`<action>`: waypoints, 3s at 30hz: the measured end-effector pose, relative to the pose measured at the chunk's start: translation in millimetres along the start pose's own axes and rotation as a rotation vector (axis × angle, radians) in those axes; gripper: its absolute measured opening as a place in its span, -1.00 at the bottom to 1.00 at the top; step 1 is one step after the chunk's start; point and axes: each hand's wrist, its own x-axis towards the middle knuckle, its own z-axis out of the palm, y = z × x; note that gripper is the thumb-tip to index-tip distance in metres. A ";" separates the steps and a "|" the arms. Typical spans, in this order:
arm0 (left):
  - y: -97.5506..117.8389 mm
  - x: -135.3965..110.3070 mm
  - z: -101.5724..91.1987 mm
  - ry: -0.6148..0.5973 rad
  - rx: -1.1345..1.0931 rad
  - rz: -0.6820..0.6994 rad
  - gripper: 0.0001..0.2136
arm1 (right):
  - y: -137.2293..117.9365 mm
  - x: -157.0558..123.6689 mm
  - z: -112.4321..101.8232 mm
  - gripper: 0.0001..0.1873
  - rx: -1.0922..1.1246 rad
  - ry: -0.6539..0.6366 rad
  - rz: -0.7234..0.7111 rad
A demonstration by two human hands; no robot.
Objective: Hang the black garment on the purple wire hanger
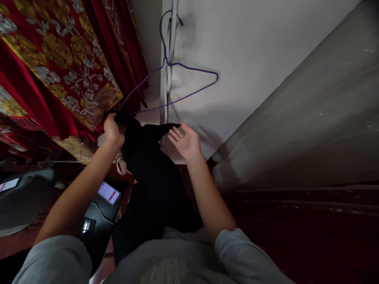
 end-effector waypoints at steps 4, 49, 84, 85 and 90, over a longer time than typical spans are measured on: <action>-23.8 -43.2 1.0 0.116 -0.034 -0.106 -0.89 | 10.6 -14.0 12.1 -0.54 -0.313 -0.158 -0.082; 35.5 -9.6 -39.2 -0.697 1.332 0.403 -0.61 | -100.0 48.0 14.5 -0.32 -1.221 -0.284 -1.240; 62.2 37.8 37.4 -0.388 0.797 0.755 -0.76 | -203.1 -3.0 9.7 -0.72 -1.218 -0.122 -0.460; 61.6 38.5 34.6 -0.408 0.783 0.744 -0.72 | -207.3 -10.0 9.3 -0.74 -1.215 -0.110 -0.397; 58.0 46.9 29.2 -0.362 0.801 0.711 -0.65 | -230.4 -26.0 19.8 -0.71 -1.325 -0.114 -0.303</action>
